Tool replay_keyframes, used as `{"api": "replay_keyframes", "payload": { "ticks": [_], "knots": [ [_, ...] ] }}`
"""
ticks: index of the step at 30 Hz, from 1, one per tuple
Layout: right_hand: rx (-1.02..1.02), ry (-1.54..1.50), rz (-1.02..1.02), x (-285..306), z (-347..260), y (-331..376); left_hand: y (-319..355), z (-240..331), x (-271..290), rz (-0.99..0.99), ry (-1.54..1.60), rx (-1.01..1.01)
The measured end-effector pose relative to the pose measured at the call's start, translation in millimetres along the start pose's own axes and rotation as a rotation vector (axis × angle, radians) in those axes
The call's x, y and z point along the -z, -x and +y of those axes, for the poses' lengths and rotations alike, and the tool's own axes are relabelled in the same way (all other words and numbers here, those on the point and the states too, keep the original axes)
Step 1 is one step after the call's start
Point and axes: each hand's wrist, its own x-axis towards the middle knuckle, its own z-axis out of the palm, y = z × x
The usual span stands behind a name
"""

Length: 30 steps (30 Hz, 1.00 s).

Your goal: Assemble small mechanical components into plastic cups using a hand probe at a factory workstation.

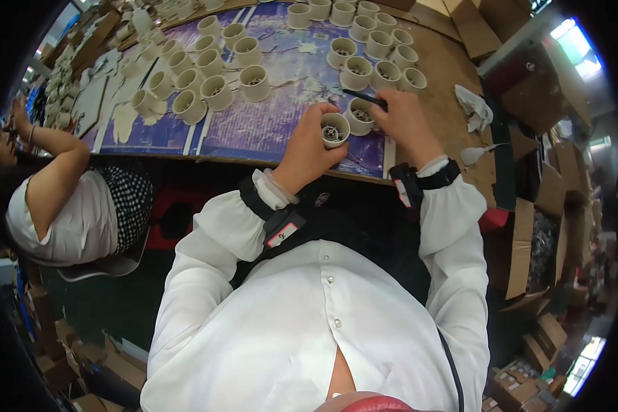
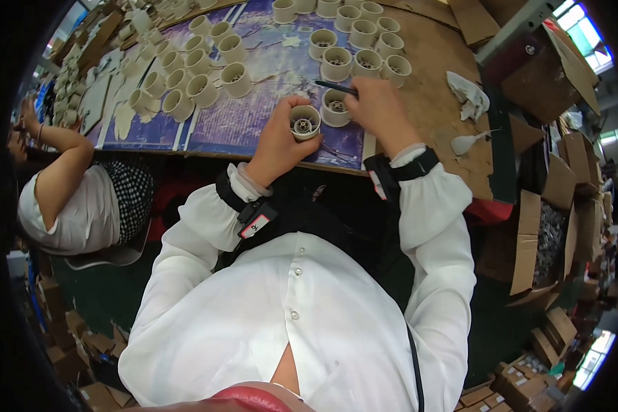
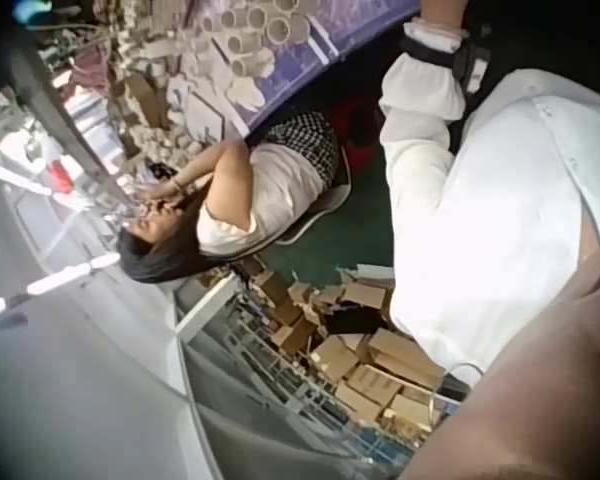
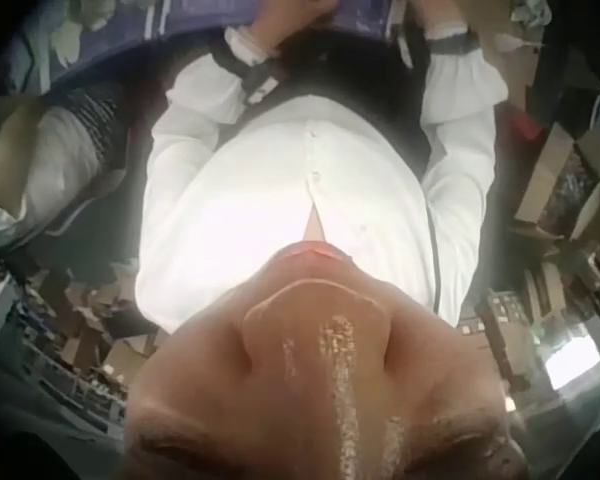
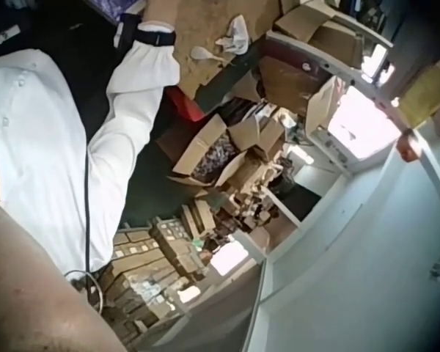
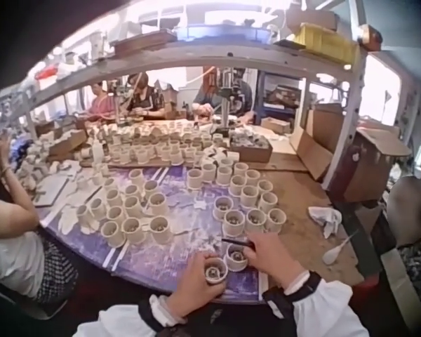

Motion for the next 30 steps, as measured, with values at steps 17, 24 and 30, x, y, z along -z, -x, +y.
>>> {"api": "replay_keyframes", "payload": {
  "ticks": [17, 24, 30],
  "knots": [
    [0.178, 0.069, 0.069, -28.6, 21.7, -121.5, -0.8, -14.4, -4.1, 0.059, -0.135, -0.145],
    [0.203, -0.072, 0.177, -26.3, 20.5, -122.9, 1.3, -17.1, 4.8, -0.007, -0.133, -0.201],
    [0.222, -0.149, 0.439, 35.9, -1.8, -92.8, 0.9, -24.9, -0.6, -0.018, -0.147, -0.22]
  ]
}}
